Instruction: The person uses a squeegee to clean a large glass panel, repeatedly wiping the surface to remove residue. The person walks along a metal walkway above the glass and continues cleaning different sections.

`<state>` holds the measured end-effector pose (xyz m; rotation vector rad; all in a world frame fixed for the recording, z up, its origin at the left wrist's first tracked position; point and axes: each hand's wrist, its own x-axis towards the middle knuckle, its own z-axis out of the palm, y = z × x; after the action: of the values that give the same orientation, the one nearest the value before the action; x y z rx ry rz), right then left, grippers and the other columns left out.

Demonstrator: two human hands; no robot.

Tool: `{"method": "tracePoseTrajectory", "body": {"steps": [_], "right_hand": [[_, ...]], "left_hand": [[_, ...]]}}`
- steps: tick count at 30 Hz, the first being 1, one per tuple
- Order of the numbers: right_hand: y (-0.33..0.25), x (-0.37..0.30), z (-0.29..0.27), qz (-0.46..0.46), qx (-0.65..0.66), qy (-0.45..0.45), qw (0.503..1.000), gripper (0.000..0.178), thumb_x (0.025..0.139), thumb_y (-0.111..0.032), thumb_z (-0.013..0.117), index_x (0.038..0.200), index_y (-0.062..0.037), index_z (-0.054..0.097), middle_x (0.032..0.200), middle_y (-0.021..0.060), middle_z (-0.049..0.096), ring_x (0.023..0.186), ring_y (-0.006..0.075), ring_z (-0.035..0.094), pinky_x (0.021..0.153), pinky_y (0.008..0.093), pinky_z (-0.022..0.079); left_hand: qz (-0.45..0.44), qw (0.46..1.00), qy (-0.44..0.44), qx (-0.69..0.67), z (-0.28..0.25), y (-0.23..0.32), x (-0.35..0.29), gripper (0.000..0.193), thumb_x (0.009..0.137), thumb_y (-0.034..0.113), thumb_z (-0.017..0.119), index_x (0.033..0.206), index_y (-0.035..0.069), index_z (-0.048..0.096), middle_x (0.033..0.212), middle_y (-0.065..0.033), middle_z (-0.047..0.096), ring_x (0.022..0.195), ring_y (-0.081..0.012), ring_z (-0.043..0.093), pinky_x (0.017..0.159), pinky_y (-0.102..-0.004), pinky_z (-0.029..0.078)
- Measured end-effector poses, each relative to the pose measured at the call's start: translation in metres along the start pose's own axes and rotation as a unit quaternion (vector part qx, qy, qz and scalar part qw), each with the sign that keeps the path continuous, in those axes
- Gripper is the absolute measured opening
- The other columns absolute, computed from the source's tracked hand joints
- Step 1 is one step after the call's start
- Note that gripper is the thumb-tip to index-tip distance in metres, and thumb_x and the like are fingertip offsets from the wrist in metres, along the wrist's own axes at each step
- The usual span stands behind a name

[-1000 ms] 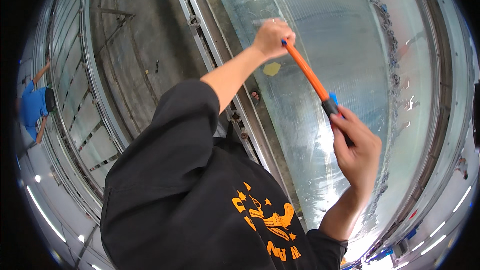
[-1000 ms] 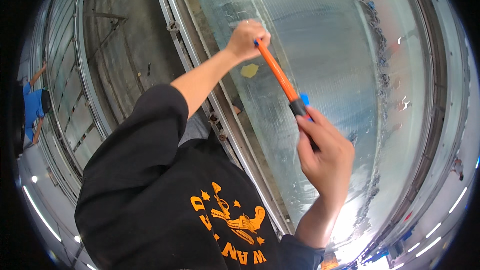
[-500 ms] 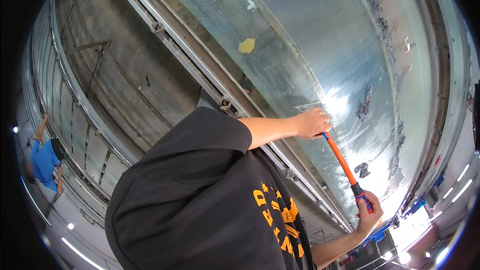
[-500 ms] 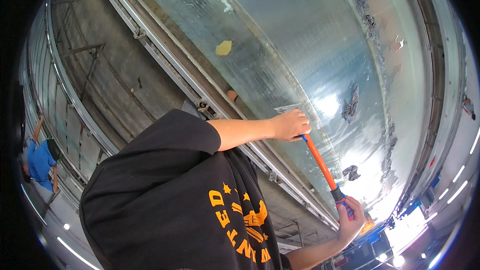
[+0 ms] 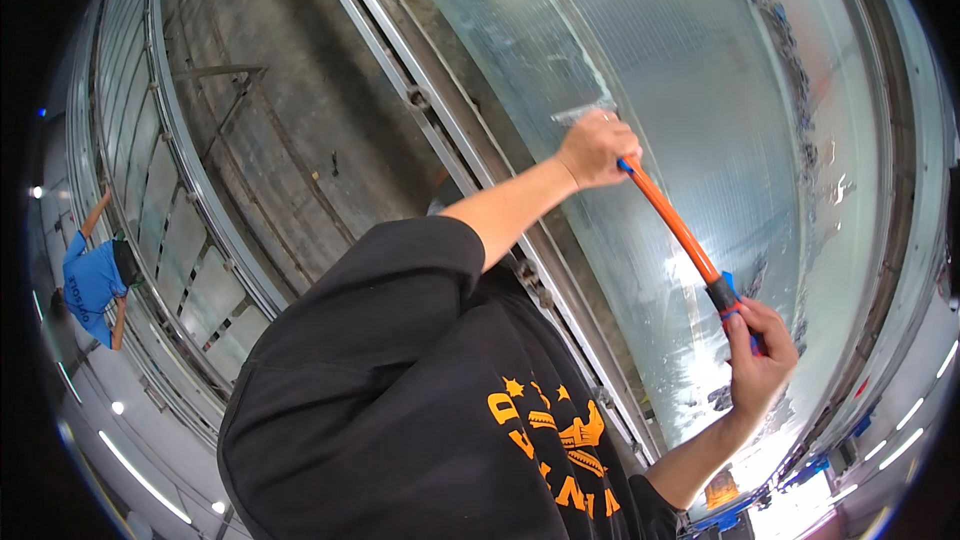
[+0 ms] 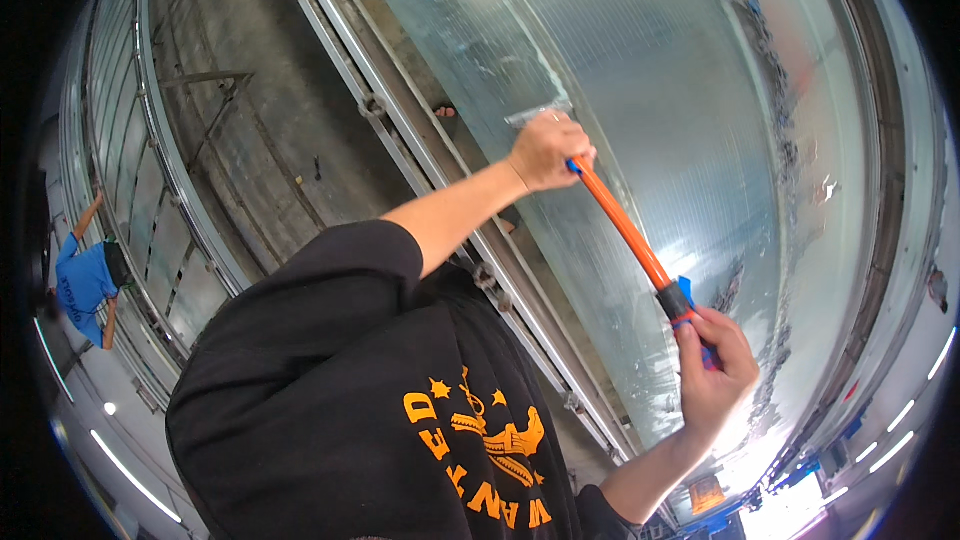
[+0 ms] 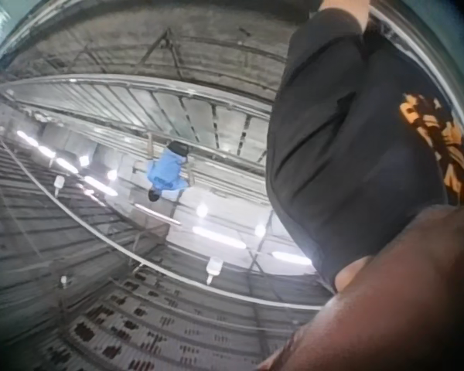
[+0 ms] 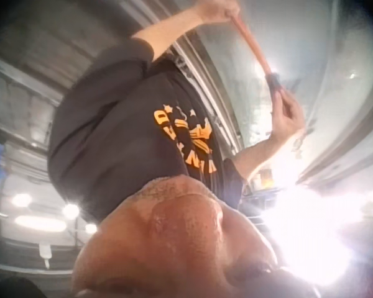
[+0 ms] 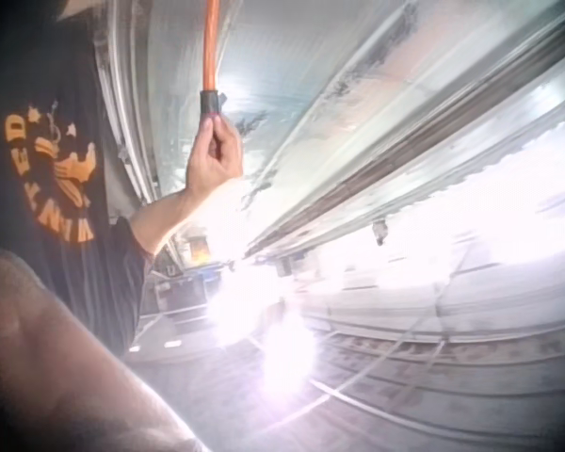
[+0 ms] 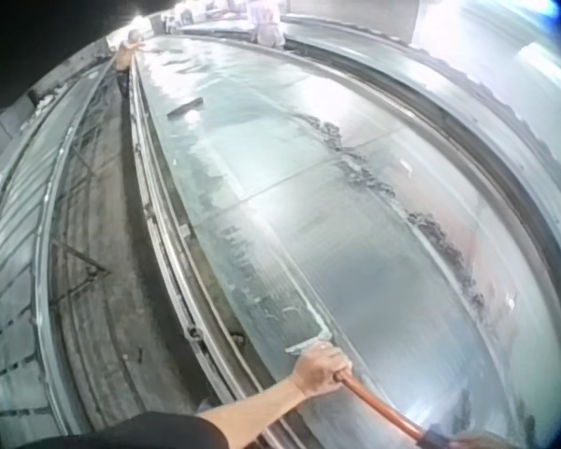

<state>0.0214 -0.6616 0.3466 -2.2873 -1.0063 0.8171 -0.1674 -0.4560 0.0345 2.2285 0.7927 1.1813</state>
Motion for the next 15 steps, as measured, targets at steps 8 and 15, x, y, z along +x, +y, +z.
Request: {"method": "tracePoseTrajectory", "body": {"steps": [8,15], "right_hand": [[-0.182,0.107,0.187,-0.084,0.005,0.035,0.996,0.012,0.094,-0.005,0.083,0.104,0.001,0.082,0.102,0.0123,0.082,0.087,0.0138,0.074,0.079,0.0281,0.058],[-0.231,0.17,0.225,-0.07,0.091,-0.029,0.993,0.021,0.097,-0.016,0.082,0.112,-0.0007,0.082,0.099,0.0042,0.081,0.081,0.0101,0.07,0.07,0.0253,0.055]], "left_hand": [[0.026,0.994,-0.006,0.104,-0.145,-0.238,0.117,0.023,0.083,0.019,0.076,0.069,0.016,0.058,0.071,-0.0025,0.065,0.075,-0.0283,0.068,0.077,-0.0416,0.054],[0.064,0.989,-0.063,0.12,-0.209,-0.326,0.166,0.031,0.094,0.02,0.074,0.069,0.013,0.056,0.072,-0.0073,0.062,0.075,-0.0333,0.065,0.074,-0.046,0.054]]}}
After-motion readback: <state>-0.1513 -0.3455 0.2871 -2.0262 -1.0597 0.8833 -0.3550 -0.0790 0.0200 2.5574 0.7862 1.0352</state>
